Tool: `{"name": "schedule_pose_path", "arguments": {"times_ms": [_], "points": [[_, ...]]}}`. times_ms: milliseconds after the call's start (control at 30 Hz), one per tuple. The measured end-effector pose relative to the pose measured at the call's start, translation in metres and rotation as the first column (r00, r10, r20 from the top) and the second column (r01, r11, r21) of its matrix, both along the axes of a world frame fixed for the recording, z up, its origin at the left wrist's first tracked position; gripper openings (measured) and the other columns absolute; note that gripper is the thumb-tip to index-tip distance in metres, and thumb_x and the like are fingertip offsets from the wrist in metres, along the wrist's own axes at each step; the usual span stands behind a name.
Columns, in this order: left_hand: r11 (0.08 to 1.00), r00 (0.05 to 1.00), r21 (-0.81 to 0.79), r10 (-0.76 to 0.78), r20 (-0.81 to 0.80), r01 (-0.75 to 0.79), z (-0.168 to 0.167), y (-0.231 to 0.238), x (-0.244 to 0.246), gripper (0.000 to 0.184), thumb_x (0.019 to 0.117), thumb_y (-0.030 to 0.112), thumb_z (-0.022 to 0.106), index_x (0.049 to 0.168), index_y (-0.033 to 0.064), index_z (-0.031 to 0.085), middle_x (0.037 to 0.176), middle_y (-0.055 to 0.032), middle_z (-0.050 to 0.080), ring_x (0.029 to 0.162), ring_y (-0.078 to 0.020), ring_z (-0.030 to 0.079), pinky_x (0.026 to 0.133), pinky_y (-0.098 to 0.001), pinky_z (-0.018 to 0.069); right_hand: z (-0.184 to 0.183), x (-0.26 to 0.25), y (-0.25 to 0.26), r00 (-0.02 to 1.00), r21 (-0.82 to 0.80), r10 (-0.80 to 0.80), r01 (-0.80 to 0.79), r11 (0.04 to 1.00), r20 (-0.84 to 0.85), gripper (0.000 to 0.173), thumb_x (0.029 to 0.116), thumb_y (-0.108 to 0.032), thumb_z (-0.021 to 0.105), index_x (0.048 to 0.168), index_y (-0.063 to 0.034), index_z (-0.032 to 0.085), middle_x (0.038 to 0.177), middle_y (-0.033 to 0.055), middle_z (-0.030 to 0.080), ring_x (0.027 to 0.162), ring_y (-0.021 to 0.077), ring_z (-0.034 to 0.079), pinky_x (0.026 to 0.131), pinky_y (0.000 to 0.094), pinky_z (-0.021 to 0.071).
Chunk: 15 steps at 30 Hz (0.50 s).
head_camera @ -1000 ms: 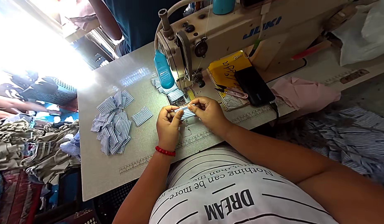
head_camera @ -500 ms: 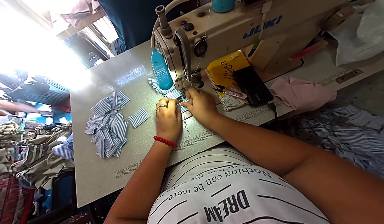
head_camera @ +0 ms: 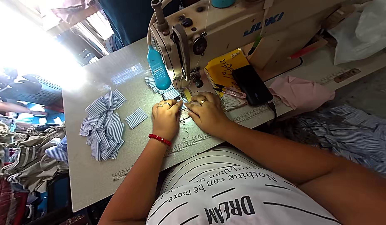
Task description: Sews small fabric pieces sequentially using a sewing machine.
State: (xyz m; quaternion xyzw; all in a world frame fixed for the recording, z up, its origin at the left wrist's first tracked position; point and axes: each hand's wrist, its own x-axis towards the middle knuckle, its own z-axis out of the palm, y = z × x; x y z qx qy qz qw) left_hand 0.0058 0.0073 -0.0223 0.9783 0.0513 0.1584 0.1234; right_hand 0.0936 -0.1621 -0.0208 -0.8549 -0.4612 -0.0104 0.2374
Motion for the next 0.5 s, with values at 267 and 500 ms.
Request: {"name": "schedule_pose_path", "arguments": {"times_ms": [267, 500], "points": [[0.999, 0.999, 0.017, 0.028, -0.019, -0.028, 0.0009, 0.0074, 0.0067, 0.035, 0.0970, 0.008, 0.054, 0.122, 0.0176, 0.076, 0.116, -0.0084, 0.071, 0.110, -0.0295, 0.064, 0.098, -0.0580, 0.0385, 0.0030, 0.0005, 0.0061, 0.999, -0.121, -0.038, 0.036, 0.992, -0.016, 0.043, 0.1063, -0.040, 0.044, 0.142, -0.0256, 0.064, 0.149, 0.0127, 0.055, 0.149, 0.0409, 0.033, 0.117, 0.0729, 0.0182], [1.000, 1.000, 0.009, 0.022, -0.015, -0.021, 0.0001, 0.0093, 0.0070, 0.035, 0.0974, 0.008, 0.054, 0.123, 0.0171, 0.076, 0.115, -0.0089, 0.071, 0.109, -0.0291, 0.063, 0.099, -0.0577, 0.0378, 0.0024, 0.0002, 0.0063, 1.000, -0.106, -0.023, 0.024, 0.994, 0.008, 0.043, 0.1060, -0.038, 0.046, 0.141, -0.0230, 0.065, 0.147, 0.0135, 0.057, 0.150, 0.0409, 0.034, 0.119, 0.0715, 0.0160]]}}
